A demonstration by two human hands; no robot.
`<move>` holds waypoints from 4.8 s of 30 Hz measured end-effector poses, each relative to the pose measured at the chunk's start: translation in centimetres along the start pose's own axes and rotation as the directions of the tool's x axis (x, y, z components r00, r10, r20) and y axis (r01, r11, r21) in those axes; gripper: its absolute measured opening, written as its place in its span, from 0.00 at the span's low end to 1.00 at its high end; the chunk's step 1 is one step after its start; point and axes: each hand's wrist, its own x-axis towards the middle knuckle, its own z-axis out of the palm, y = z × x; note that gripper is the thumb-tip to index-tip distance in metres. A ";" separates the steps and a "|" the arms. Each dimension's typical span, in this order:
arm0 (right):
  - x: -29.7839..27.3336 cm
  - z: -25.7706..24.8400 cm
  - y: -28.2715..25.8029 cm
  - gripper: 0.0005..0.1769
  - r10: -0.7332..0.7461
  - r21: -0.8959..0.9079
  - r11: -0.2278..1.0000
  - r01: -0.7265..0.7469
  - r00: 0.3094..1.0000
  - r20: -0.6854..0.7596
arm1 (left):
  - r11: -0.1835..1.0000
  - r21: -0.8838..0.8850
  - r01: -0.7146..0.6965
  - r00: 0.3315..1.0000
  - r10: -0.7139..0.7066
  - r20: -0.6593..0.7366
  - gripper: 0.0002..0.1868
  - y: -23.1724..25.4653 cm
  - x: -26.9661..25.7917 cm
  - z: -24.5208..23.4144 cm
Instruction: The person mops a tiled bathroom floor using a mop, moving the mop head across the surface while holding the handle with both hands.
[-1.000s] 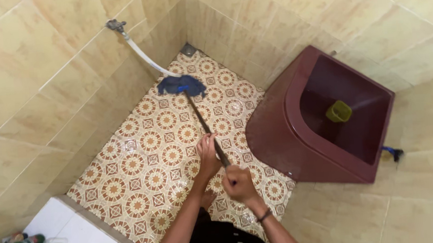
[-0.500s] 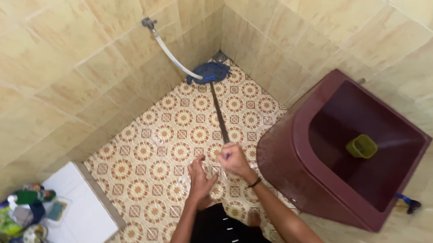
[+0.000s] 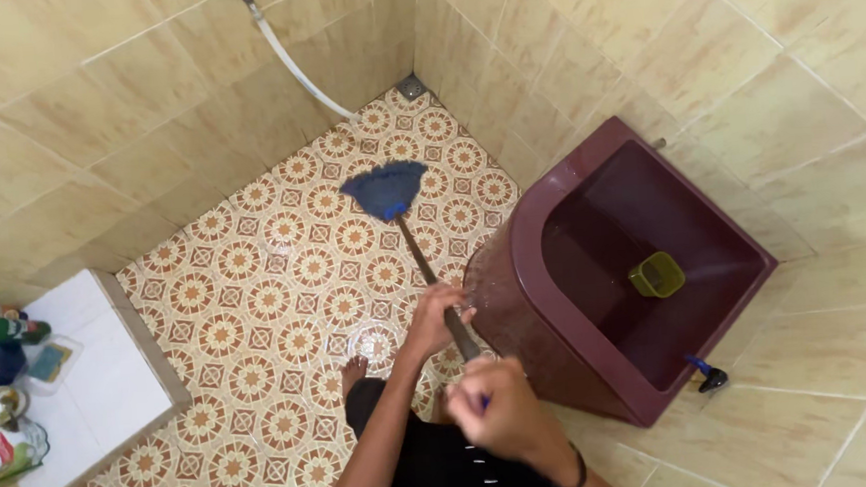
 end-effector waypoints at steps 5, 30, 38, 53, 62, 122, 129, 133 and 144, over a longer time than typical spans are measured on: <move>-0.8 -2.1 -2.2 0.25 0.011 0.007 1.000 -0.012 0.998 0.067 | 0.994 -0.093 -0.064 0.998 0.066 0.010 0.18 0.4 -1.0 2.3; 20.4 -5.1 23.6 0.20 -0.067 -0.122 0.990 0.065 0.998 -0.018 | 0.963 0.265 0.051 0.987 -0.008 -0.163 0.14 -19.6 24.6 6.3; 23.3 -5.3 20.0 0.08 -0.382 -0.071 0.917 0.393 0.915 0.129 | 0.961 0.200 -0.191 0.826 0.267 -0.496 0.19 -14.0 23.7 4.2; 11.9 -7.7 7.5 0.01 -0.474 0.163 0.879 0.449 0.860 0.189 | 0.937 0.222 -0.271 0.734 0.350 -0.581 0.18 1.9 11.7 3.0; 4.1 -10.5 2.9 0.01 -0.368 0.286 0.908 0.306 0.908 0.197 | 0.999 -0.025 0.041 0.886 -0.048 -0.461 0.18 8.1 4.8 5.9; 0.0 -16.1 1.9 0.38 -0.428 0.508 0.812 0.287 0.885 0.184 | 0.983 0.063 -0.175 0.947 0.185 -0.264 0.23 7.4 2.9 10.2; 4.5 -14.9 3.5 0.30 -0.383 0.502 0.795 0.339 0.924 -0.018 | 0.961 0.134 -0.240 0.910 0.271 -0.313 0.20 3.0 7.8 9.0; 7.9 -13.8 8.2 0.26 -0.409 0.515 0.764 0.388 0.909 -0.077 | 0.978 0.118 -0.173 0.938 0.200 -0.282 0.20 -2.7 11.5 9.0; 15.6 -5.6 20.2 0.19 -0.267 0.398 0.900 0.181 0.948 0.174 | 0.985 0.158 0.066 0.960 -0.019 -0.280 0.09 -17.1 16.4 2.4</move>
